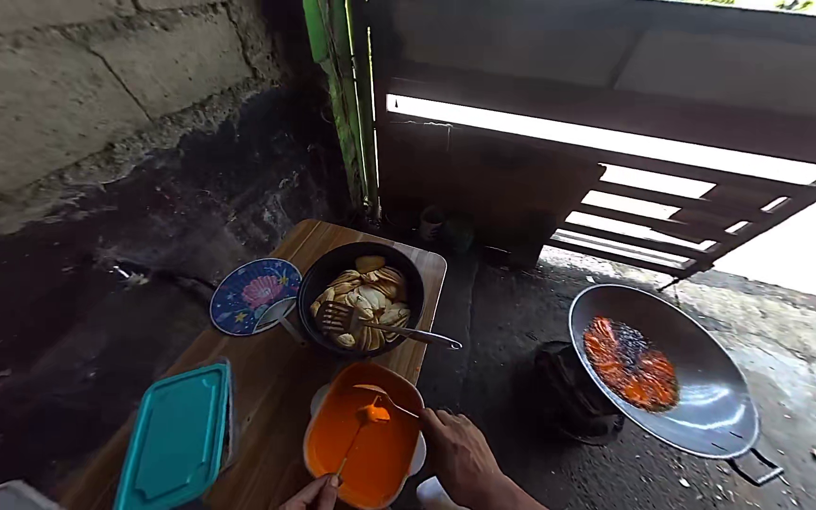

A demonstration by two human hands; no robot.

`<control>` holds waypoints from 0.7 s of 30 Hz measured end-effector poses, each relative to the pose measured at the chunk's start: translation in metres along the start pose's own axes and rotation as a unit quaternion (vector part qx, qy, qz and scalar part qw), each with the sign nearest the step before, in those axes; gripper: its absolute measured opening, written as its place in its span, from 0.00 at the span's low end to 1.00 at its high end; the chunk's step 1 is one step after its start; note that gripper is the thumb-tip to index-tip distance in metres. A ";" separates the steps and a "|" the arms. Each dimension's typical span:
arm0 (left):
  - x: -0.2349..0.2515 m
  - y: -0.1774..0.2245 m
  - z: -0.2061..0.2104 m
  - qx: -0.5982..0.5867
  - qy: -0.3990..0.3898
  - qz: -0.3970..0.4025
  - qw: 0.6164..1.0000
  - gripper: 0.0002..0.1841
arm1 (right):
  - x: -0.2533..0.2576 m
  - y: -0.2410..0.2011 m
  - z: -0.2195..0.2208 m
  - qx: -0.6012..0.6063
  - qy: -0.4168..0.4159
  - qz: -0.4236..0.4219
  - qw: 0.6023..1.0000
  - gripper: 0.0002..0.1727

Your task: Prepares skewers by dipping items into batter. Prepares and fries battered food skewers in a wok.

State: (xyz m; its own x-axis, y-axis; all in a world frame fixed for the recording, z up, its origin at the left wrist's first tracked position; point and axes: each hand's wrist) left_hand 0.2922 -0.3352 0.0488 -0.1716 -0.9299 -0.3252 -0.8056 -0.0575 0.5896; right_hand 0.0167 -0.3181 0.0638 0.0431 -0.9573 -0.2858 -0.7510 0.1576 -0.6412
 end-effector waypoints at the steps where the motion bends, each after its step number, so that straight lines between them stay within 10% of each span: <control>1: -0.001 0.000 0.001 -0.009 0.004 -0.002 1.000 0.18 | 0.001 -0.003 -0.002 -0.005 -0.026 0.022 0.999 0.16; 9: -0.005 0.003 -0.007 -0.032 0.034 -0.020 0.999 0.15 | -0.013 0.031 0.006 0.046 0.152 -0.102 0.982 0.17; 15: -0.006 -0.003 -0.022 -0.034 0.065 -0.030 0.997 0.15 | -0.022 0.097 0.035 -0.007 -0.048 0.114 0.992 0.27; 21: -0.010 -0.006 -0.036 -0.023 0.088 -0.030 0.995 0.16 | -0.026 0.094 0.042 0.038 0.018 0.030 0.999 0.24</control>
State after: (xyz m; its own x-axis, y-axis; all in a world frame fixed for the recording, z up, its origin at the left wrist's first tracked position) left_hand 0.3197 -0.3383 0.0752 -0.0189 -0.9733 -0.2288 -0.7837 -0.1277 0.6078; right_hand -0.0271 -0.2681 -0.0192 -0.0259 -0.9537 -0.2998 -0.6996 0.2315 -0.6760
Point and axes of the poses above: each hand's wrist, its own x-axis towards the middle knuckle, its own z-axis out of the palm, y = z × x, and after that the axes turned 15 degrees about x, right-handed
